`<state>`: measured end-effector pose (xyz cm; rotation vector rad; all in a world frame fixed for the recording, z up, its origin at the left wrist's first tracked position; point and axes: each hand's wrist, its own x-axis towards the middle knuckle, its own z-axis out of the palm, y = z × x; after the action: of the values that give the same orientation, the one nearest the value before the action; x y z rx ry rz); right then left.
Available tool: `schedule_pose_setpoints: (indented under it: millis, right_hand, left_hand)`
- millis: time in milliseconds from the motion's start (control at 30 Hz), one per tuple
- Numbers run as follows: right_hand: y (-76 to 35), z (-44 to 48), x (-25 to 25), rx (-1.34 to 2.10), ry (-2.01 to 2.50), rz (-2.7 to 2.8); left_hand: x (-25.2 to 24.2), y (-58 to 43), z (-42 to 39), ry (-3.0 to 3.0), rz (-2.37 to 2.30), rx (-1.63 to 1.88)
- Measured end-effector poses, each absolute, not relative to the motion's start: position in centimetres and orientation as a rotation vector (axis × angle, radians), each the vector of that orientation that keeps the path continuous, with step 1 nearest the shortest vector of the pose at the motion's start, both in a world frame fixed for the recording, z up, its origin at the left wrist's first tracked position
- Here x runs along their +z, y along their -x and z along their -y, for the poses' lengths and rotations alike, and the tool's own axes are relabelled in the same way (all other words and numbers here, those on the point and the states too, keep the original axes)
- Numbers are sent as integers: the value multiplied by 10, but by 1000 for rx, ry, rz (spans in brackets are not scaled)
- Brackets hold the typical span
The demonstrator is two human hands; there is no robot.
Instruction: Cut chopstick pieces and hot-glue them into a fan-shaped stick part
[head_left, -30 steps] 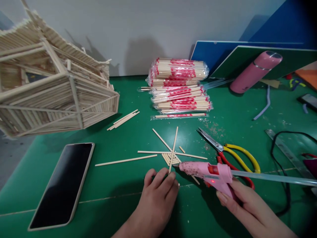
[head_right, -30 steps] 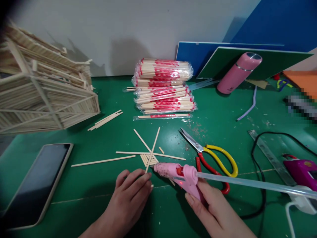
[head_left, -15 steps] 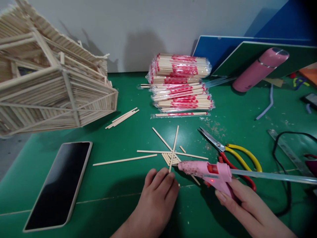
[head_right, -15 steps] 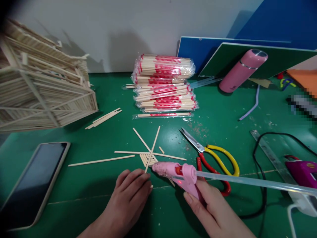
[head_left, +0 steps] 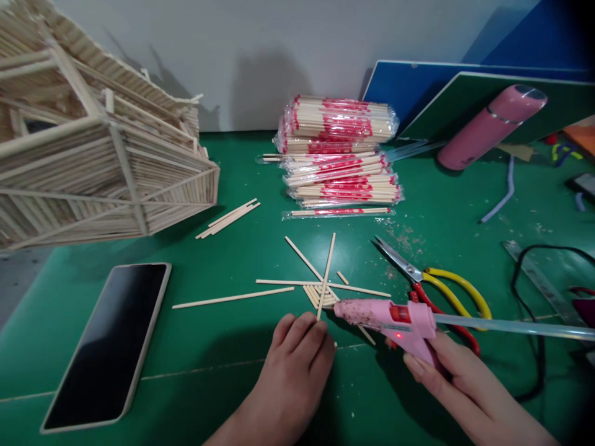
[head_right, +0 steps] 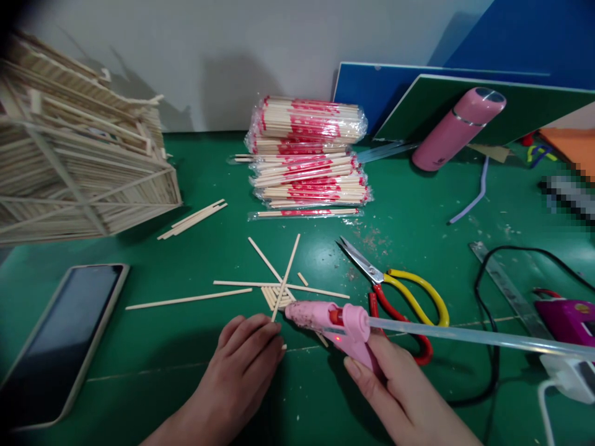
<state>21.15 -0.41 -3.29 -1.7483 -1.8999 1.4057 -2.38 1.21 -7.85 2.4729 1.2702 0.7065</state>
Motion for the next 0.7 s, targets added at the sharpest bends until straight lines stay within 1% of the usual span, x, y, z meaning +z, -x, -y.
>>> schedule_pose_setpoints:
  millis: [700]
  right_hand:
    - [-211,4,-36,1279,1777,1949]
  left_hand:
    - [-78,24,-12,-2464,-1240,739]
